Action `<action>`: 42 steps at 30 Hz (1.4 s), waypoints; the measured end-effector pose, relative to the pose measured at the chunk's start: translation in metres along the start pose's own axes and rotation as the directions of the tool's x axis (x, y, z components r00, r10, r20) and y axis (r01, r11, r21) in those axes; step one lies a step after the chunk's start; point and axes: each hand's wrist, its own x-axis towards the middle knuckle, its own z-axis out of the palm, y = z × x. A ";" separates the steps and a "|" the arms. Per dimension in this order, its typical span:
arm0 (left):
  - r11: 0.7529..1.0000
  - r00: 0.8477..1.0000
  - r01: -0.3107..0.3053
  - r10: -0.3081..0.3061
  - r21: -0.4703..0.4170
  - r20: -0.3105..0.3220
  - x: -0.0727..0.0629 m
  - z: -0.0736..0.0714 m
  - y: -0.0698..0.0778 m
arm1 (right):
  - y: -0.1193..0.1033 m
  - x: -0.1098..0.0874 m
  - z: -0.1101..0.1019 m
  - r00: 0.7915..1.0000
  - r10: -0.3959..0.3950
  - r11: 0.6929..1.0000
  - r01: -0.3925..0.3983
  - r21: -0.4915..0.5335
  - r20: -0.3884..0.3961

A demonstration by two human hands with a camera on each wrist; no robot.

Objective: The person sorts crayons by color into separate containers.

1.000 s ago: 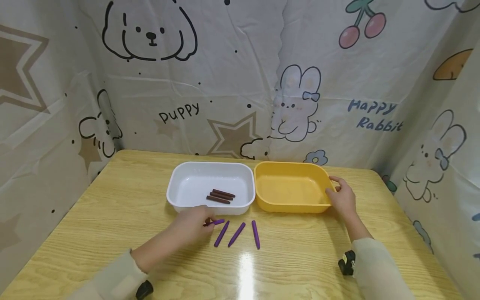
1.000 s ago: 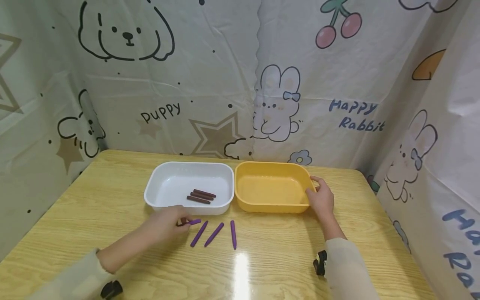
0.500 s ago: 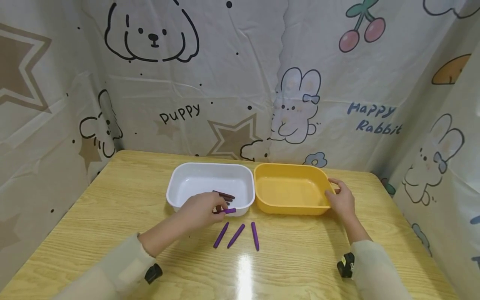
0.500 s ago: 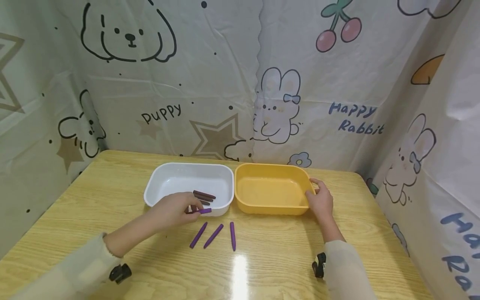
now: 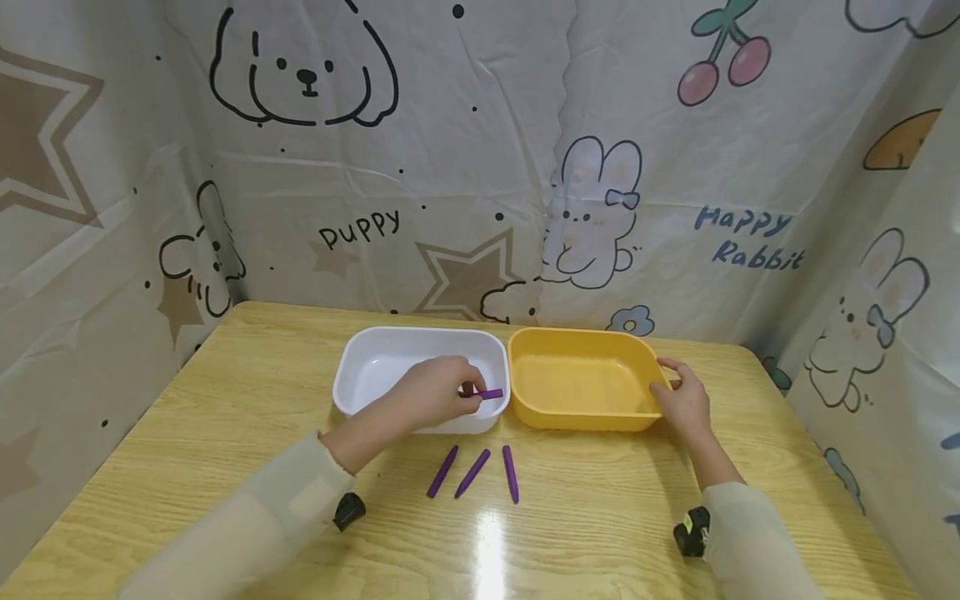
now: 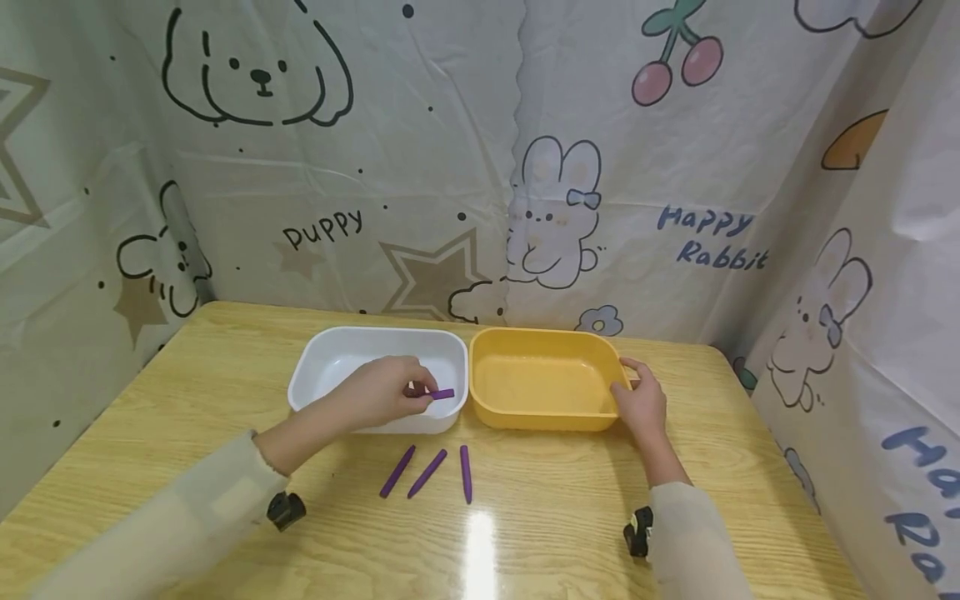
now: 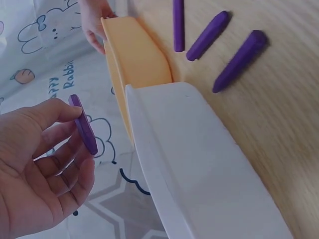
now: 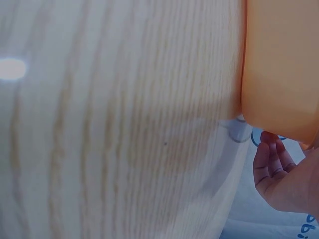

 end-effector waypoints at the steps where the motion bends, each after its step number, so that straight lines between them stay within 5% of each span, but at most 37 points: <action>1: 1.000 1.000 -0.005 0.005 0.001 -0.001 0.003 0.000 0.001 | 0.000 0.000 0.000 1.000 0.002 1.000 -0.002 0.006 0.002; 13: 0.999 0.999 -0.038 0.038 -0.018 -0.001 0.034 0.001 0.014 | 0.002 0.001 0.000 1.000 0.026 0.999 -0.026 0.029 0.006; 32: 0.999 0.999 -0.040 0.040 0.030 -0.001 0.079 0.022 0.029 | 0.001 -0.001 -0.001 0.999 0.034 0.999 -0.034 0.038 -0.004; 42: 0.998 1.000 -0.002 0.003 -0.056 0.017 0.097 0.037 0.031 | 0.001 -0.001 0.001 0.999 0.034 0.997 -0.034 0.065 0.001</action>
